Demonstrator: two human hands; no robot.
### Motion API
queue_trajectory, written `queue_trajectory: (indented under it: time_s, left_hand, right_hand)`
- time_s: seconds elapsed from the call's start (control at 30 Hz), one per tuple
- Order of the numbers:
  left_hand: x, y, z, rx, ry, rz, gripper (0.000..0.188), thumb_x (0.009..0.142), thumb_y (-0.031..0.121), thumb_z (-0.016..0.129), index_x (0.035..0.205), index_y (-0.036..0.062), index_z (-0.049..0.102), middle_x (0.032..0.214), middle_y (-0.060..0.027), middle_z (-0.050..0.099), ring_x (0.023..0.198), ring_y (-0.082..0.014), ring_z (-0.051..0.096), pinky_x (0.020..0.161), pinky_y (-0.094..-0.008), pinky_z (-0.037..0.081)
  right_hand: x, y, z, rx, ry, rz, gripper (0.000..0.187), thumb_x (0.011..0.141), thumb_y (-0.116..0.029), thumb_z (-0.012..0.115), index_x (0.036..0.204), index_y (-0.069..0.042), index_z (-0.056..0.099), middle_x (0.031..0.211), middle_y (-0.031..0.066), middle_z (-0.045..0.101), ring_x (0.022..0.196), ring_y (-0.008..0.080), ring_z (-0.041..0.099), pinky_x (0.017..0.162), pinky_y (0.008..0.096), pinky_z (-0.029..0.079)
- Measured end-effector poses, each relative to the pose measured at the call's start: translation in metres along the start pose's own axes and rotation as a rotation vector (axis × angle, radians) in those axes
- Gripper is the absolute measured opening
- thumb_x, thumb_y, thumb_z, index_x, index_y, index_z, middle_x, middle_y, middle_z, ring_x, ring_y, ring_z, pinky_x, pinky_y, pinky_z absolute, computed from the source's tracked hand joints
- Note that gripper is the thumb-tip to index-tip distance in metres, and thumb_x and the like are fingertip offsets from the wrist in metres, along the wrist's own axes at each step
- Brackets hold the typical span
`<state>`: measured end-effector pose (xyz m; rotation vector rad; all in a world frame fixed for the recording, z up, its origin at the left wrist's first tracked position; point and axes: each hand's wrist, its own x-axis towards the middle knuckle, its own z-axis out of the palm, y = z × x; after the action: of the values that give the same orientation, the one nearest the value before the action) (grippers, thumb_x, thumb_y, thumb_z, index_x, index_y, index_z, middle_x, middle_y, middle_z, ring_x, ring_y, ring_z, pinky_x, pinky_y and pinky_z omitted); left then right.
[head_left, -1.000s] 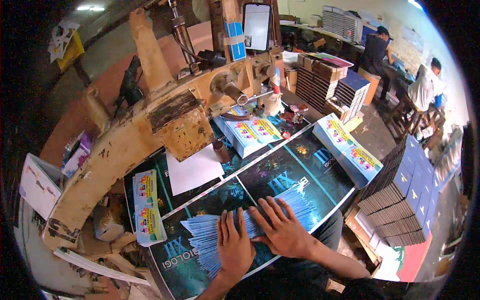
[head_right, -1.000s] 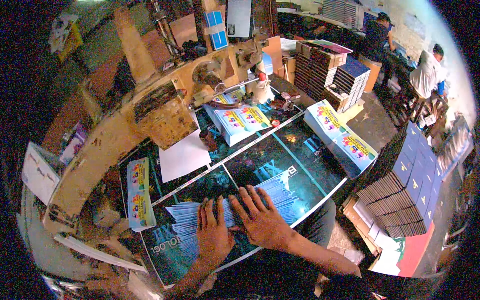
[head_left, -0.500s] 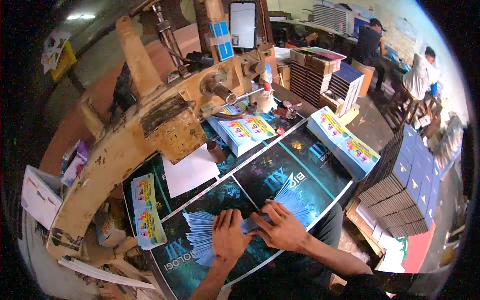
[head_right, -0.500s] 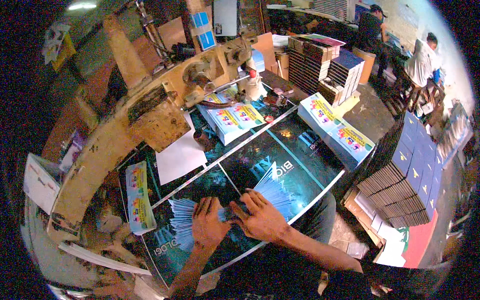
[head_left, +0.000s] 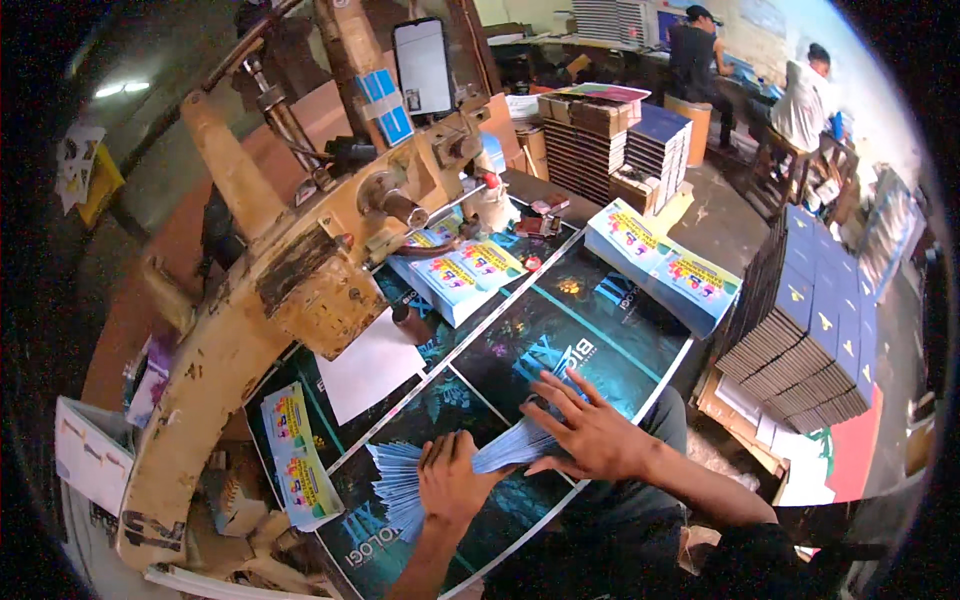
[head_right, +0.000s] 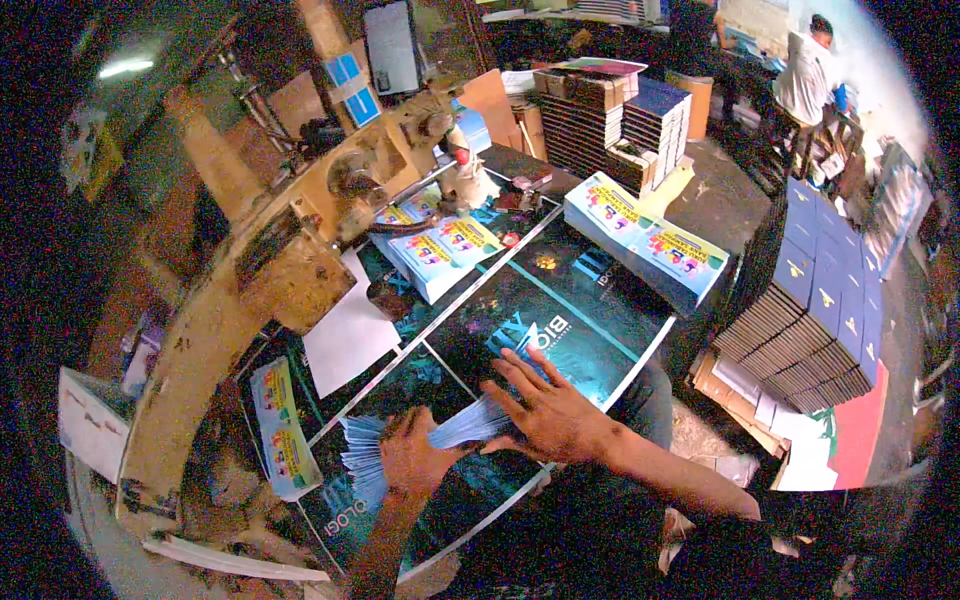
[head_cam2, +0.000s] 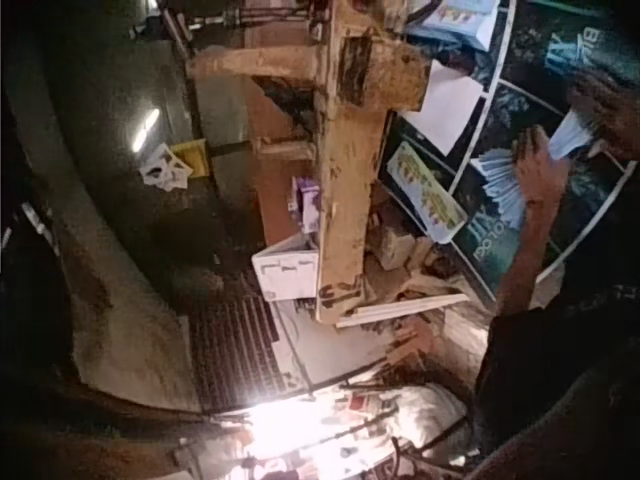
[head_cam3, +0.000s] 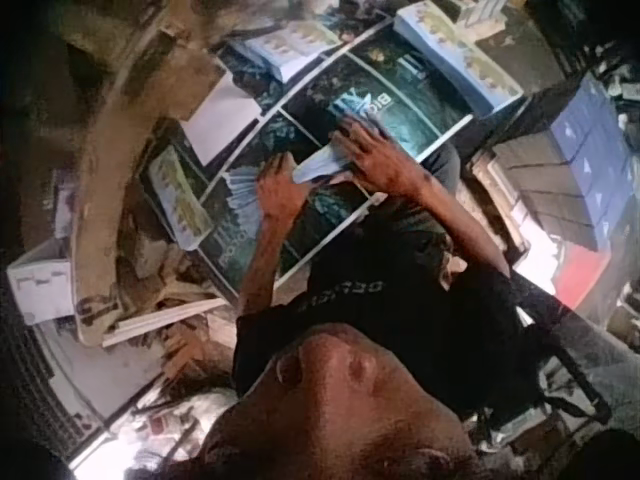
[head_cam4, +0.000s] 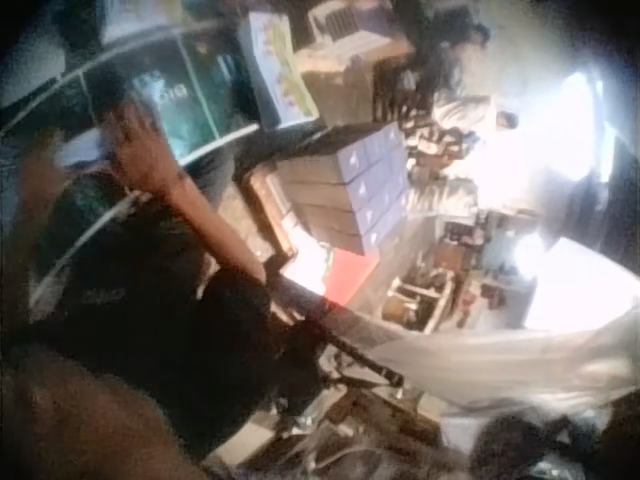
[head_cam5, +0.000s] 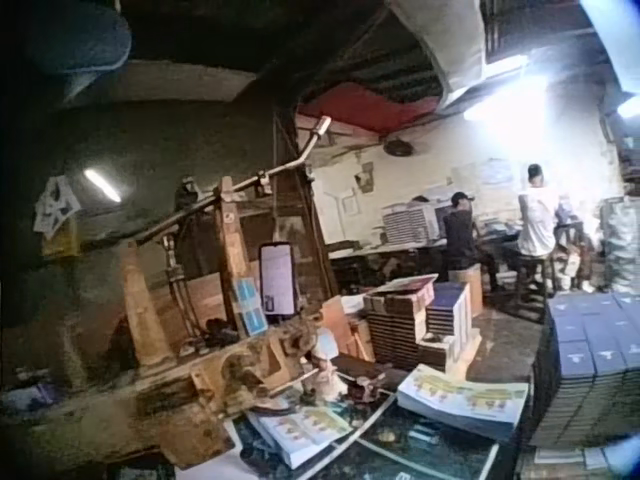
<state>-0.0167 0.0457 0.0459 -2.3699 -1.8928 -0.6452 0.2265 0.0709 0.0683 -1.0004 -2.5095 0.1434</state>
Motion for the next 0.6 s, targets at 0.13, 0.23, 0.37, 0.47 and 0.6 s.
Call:
queue_trajectory:
  time_s: [0.13,0.23,0.37,0.47,0.6]
  left_hand:
    - [-0.001,-0.005,0.003,0.01,-0.007,0.009,0.065,0.062,0.06,0.086,0.086,0.0065,0.059,0.09,-0.0139,0.065,0.09,-0.0388,0.064,0.077,-0.0518,0.052]
    - [0.006,0.0,0.003,-0.001,0.021,0.033,0.062,0.061,0.06,0.087,0.081,0.0086,0.058,0.084,-0.0119,0.064,0.084,-0.0372,0.064,0.072,-0.0514,0.051]
    - [0.013,0.006,-0.005,0.107,0.074,0.002,0.059,0.065,0.055,0.087,0.078,0.0072,0.054,0.077,-0.0113,0.062,0.077,-0.0329,0.066,0.076,-0.0446,0.052]
    - [0.014,0.004,-0.004,0.096,0.069,-0.017,0.059,0.067,0.056,0.086,0.081,0.0068,0.055,0.079,-0.0113,0.062,0.079,-0.0333,0.066,0.079,-0.045,0.052]
    - [0.003,-0.012,-0.005,0.059,0.107,0.096,0.067,0.07,0.058,0.084,0.1,0.0038,0.058,0.095,-0.0153,0.062,0.094,-0.0357,0.064,0.086,-0.0454,0.052]
  right_hand:
    - [-0.002,-0.003,0.002,-0.006,0.016,-0.027,0.066,0.094,-0.049,0.06,0.136,0.002,0.055,0.14,0.0266,0.051,0.139,0.0415,0.042,0.121,0.0555,0.024]
    - [-0.006,-0.009,0.024,-0.256,0.063,0.034,0.054,0.092,-0.036,0.06,0.133,0.0,0.059,0.129,0.0246,0.056,0.129,0.0416,0.049,0.114,0.0537,0.035]
    - [0.005,-0.006,0.038,-0.222,0.133,0.042,0.047,0.092,-0.032,0.061,0.129,-0.003,0.061,0.113,0.0187,0.057,0.107,0.0364,0.057,0.098,0.0479,0.045]
    - [0.008,0.0,0.042,-0.237,0.209,0.021,0.044,0.089,-0.031,0.064,0.123,-0.003,0.064,0.101,0.0134,0.055,0.097,0.0311,0.056,0.085,0.0431,0.046]
    - [0.009,0.006,0.033,-0.227,0.239,-0.051,0.043,0.086,-0.031,0.068,0.119,-0.004,0.065,0.097,0.0125,0.053,0.095,0.0297,0.056,0.082,0.0414,0.049]
